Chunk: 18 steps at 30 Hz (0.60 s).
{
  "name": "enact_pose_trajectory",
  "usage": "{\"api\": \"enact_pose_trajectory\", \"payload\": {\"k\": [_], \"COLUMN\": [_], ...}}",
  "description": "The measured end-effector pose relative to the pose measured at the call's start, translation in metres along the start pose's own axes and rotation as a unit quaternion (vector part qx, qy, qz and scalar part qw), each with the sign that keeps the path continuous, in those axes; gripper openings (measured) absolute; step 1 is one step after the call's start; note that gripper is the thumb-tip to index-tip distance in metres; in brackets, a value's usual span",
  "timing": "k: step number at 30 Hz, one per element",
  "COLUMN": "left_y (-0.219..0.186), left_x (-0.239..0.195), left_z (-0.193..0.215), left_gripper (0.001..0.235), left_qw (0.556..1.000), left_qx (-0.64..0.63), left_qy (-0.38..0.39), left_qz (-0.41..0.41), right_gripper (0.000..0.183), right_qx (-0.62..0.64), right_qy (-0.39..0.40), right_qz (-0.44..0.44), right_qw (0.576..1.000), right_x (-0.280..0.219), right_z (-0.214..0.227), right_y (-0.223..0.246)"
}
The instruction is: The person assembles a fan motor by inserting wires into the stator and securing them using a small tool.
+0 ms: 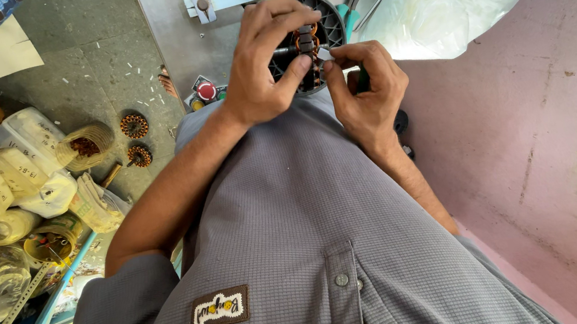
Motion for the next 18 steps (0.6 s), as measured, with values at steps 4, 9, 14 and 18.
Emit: {"api": "enact_pose_trajectory", "payload": {"k": [4, 9, 14, 18], "left_y": [0.024, 0.045, 0.053, 0.056], "left_x": [-0.001, -0.005, -0.005, -0.006], "left_z": [0.001, 0.001, 0.000, -0.001], "left_gripper": [0.054, 0.048, 0.042, 0.041], "left_qw": [0.995, 0.982, 0.980, 0.980], "left_qx": [-0.069, -0.133, -0.152, -0.155], "left_qy": [0.069, 0.133, 0.127, 0.127], "left_qz": [0.006, 0.003, -0.001, 0.001], "right_gripper": [0.016, 0.019, 0.020, 0.022], "right_qx": [-0.029, -0.044, -0.062, -0.101], "right_qy": [-0.010, -0.037, -0.054, -0.049], "right_qz": [0.005, 0.025, 0.060, 0.106], "right_qw": [0.999, 0.998, 0.995, 0.988], "right_x": [-0.003, -0.005, -0.005, -0.003], "right_z": [-0.002, -0.007, -0.010, -0.011], "right_y": [-0.005, -0.008, -0.005, -0.006]}}
Point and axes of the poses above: each hand's wrist, its own x-axis towards the middle knuckle, its own z-axis out of the back of the hand, y = z × x, the point moved 4 cm from there along x, towards the middle knuckle, and after that the axes turned 12 degrees about -z, right-handed, at the moved point
